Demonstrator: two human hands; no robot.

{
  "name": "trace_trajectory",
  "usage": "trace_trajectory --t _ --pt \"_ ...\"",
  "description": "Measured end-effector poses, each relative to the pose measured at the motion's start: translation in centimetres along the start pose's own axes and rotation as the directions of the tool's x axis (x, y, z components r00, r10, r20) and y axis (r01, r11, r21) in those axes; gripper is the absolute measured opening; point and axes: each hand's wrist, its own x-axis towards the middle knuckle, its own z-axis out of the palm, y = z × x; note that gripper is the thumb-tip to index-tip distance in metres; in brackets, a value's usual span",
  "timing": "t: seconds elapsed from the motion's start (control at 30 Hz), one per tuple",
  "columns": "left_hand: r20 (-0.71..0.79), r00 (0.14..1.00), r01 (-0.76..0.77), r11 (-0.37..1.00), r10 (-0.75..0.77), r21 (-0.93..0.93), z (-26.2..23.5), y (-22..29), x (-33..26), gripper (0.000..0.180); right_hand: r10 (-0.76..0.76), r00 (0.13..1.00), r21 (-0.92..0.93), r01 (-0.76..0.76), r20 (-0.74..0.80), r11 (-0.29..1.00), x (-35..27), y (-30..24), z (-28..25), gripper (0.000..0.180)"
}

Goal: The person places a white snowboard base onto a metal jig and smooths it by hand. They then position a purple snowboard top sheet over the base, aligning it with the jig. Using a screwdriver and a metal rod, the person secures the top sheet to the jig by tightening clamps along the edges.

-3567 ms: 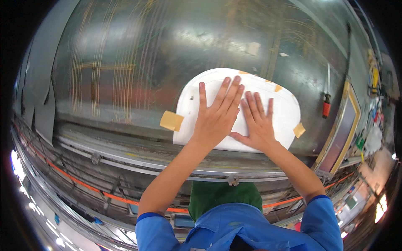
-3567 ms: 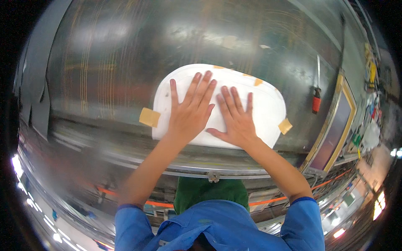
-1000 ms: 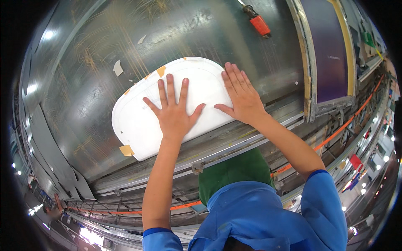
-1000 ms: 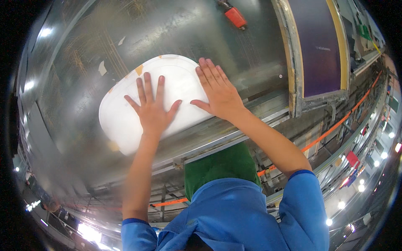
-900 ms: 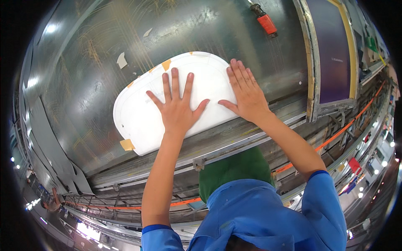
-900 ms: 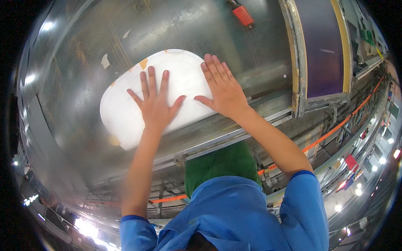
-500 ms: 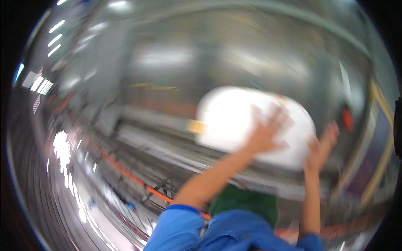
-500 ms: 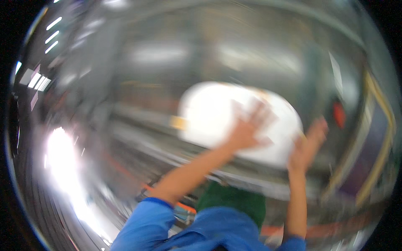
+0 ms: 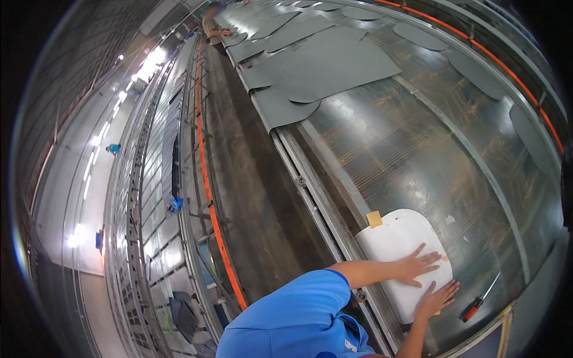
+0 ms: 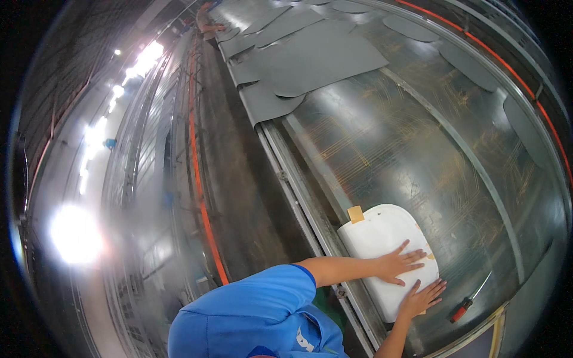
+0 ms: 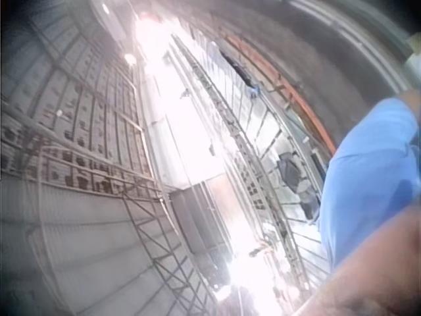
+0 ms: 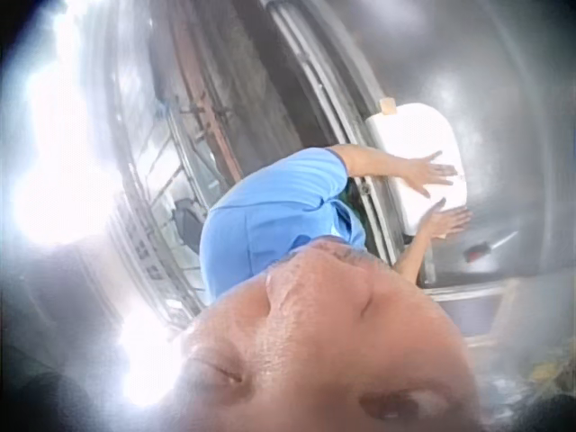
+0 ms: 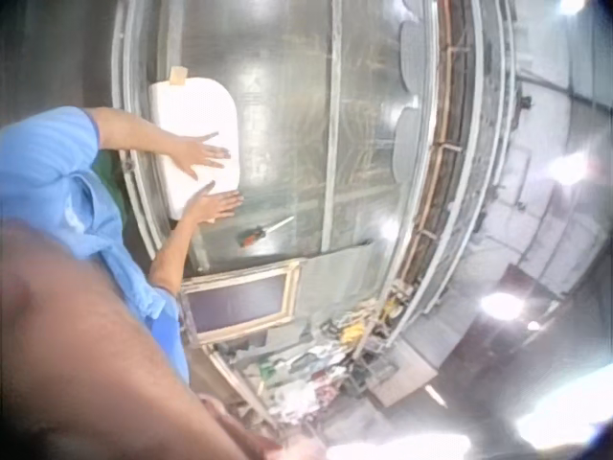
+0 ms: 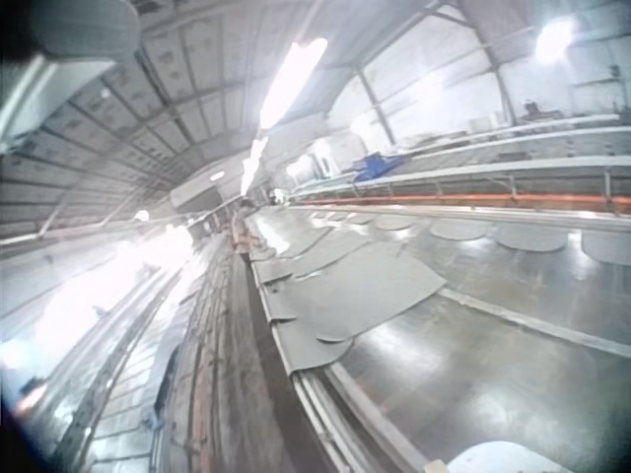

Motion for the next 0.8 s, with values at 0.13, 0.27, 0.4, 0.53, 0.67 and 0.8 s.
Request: trace_trajectory --t 0.13,0.27,0.4,0.53,0.67,0.8 --pt "0.030 1.000 0.005 1.000 -0.006 0.025 -1.8 -1.8 -4.2 0.102 -0.024 0.997 -0.039 0.021 -0.077 0.999 0.1 0.5 0.8 0.077" --pt "-0.058 0.998 0.000 1.000 0.001 0.018 -1.7 -2.7 -6.5 0.099 0.016 0.998 -0.067 -0.012 0.057 0.998 0.0 0.0 0.8 0.076" --pt "-0.039 0.999 -0.012 1.000 0.011 -0.011 -3.0 -2.6 -6.3 0.098 0.084 0.975 -0.125 -0.059 0.204 0.990 0.7 -0.2 0.2 0.079" --pt "0.028 1.000 0.015 0.997 -0.013 -0.076 -3.2 -2.4 -6.6 0.098 0.226 0.843 -0.281 -0.094 0.487 0.955 1.9 -3.6 -7.0 0.079" --pt "-0.094 0.996 0.000 1.000 0.002 0.019 -1.9 -2.6 -6.7 0.092 0.025 0.967 0.089 -0.049 0.252 0.995 1.9 -3.7 -1.8 0.069" --pt "-0.105 0.994 -0.017 1.000 0.018 0.008 -1.8 -3.0 -6.0 0.087 -0.335 0.942 0.560 0.285 -0.016 0.778 4.0 -7.4 1.5 0.061"
